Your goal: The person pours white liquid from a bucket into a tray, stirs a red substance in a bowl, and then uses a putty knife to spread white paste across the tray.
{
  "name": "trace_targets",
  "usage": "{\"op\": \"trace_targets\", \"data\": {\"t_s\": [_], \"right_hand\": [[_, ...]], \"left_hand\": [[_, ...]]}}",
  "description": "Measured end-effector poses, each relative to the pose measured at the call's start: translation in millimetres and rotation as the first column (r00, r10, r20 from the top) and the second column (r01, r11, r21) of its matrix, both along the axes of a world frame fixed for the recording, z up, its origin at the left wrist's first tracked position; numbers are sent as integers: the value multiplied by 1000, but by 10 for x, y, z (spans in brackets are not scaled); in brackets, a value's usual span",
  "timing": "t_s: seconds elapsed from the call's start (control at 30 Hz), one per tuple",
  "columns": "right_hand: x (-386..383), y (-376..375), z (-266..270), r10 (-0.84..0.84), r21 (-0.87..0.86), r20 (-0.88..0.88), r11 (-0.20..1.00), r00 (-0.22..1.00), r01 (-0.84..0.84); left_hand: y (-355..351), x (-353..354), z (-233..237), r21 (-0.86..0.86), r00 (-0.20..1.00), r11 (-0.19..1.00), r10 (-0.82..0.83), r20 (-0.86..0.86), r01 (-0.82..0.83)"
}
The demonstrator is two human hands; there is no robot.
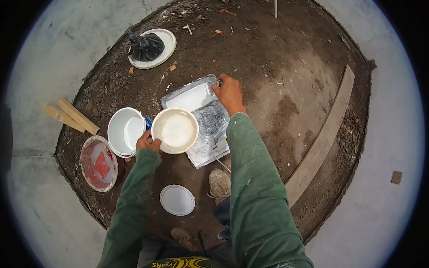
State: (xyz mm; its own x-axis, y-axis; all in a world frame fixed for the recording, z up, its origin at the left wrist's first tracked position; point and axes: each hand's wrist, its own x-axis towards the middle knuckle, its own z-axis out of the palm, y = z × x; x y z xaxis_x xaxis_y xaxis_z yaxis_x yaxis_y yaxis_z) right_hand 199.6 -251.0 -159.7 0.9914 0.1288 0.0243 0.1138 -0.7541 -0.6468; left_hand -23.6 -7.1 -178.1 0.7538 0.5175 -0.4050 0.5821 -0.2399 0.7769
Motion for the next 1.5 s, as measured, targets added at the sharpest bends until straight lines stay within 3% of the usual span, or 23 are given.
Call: {"op": "trace_targets", "data": {"t_s": [0.13, 0.27, 0.43, 0.57, 0.73, 1.03, 1.5], "right_hand": [[12, -26, -41, 35, -29, -1, 999, 999, -35], [9, -49, -26, 22, -57, -5, 998, 1000, -22], [-2, -69, -122, 85, -127, 15, 988, 996, -83], [-2, -40, -117, 86, -140, -9, 986, 996, -87], [9, -22, -113, 106, -153, -5, 983, 994, -106], [14, -40, -116, 118, -133, -19, 984, 993, -119], [-2, -67, -101, 109, -114, -21, 987, 994, -111]], "left_hand": [[53, 394, 239, 146, 999, 989, -31, -13, 33], [316, 770, 111, 374, 990, 917, -128, -54, 138], [457, 1132, 182, 476, 967, 842, -241, -88, 253], [444, 1313, 283, 479, 964, 837, -216, -157, 265], [365, 1419, 407, 598, 961, 753, -240, -138, 274], [345, 1616, 441, 612, 941, 714, -251, -229, 339], [237, 1686, 565, 667, 935, 659, -298, -193, 348]]}}
